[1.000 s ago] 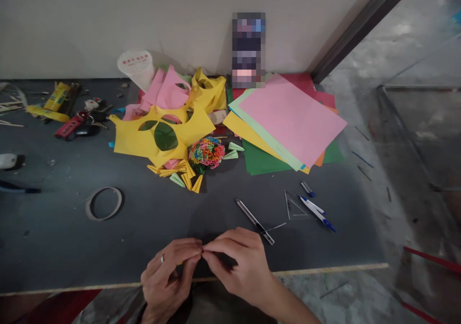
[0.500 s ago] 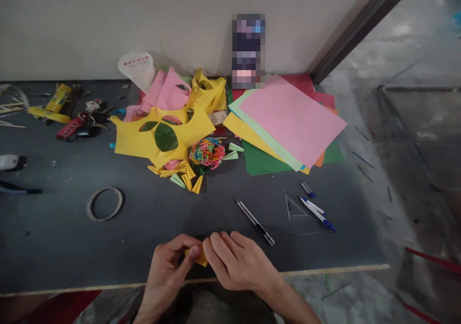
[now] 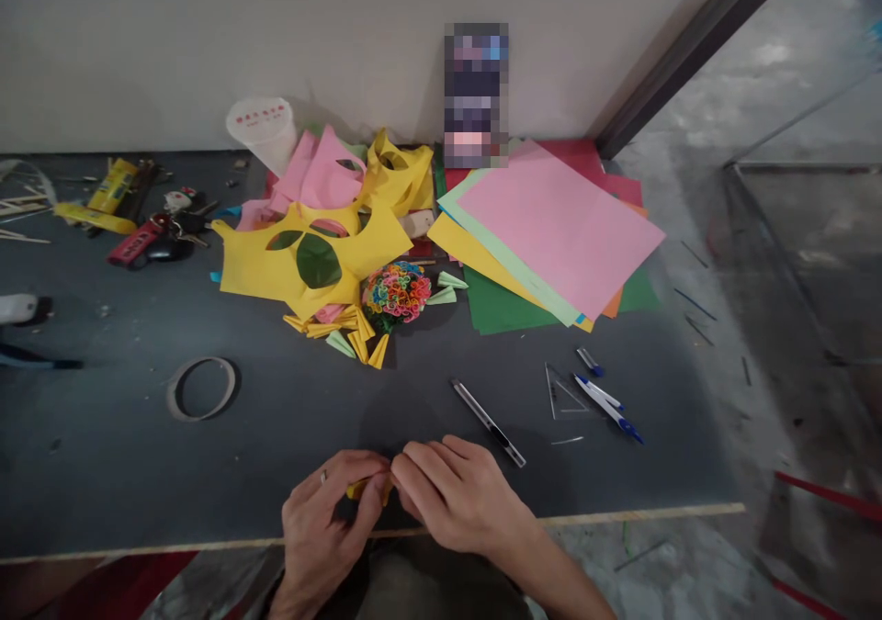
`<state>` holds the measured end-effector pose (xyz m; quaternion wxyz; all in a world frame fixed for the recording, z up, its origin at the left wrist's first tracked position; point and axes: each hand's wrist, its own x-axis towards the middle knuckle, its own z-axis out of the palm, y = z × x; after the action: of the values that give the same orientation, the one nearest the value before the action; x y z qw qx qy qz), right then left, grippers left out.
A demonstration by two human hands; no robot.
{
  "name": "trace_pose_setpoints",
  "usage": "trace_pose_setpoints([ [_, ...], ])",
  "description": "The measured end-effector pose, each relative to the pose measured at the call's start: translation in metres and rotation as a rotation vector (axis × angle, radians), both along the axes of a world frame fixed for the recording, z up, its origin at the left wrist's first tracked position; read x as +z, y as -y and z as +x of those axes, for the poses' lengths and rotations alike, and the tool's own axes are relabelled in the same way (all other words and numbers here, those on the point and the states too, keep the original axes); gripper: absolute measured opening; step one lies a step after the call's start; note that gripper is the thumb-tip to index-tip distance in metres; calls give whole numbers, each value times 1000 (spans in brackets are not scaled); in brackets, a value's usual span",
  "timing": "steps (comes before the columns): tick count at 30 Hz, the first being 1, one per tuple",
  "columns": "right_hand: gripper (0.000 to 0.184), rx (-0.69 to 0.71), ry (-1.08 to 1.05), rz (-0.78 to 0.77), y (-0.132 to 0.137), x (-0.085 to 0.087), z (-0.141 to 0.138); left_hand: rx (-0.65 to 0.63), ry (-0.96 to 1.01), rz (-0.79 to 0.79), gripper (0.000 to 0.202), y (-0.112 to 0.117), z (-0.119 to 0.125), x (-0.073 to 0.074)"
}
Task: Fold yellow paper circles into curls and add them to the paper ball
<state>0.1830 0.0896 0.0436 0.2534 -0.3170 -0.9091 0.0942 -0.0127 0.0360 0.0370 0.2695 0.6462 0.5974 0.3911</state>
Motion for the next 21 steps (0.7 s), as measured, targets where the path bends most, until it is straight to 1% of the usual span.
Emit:
trace_pose_setpoints([
  [3, 16, -93, -124, -144, 2, 2, 0, -17, -30, 11, 17, 1, -2, 0],
  [5, 15, -95, -164, -197, 4, 3, 1, -35, -21, 11, 17, 2, -3, -1],
  [7, 14, -58, -157, -194, 5, 2, 3, -41, 20, -6, 16, 2, -2, -1],
  [9, 14, -50, -131, -170, 5, 2, 3, -18, 70, -55, 13, 2, -1, -1],
  [12, 12, -65, -129, -147, 4, 3, 2, 33, 124, -177, 15, 0, 1, 0],
  [15, 12, -103, -192, -176, 2, 3, -2, 58, 165, -265, 17, -2, 0, 2],
  [17, 12, -105, -233, -204, 1, 3, -4, 55, 181, -284, 16, -3, -1, 3],
  [21, 12, -91, -288, -266, -1, 3, -5, 18, 193, -249, 12, -4, -3, 3],
])
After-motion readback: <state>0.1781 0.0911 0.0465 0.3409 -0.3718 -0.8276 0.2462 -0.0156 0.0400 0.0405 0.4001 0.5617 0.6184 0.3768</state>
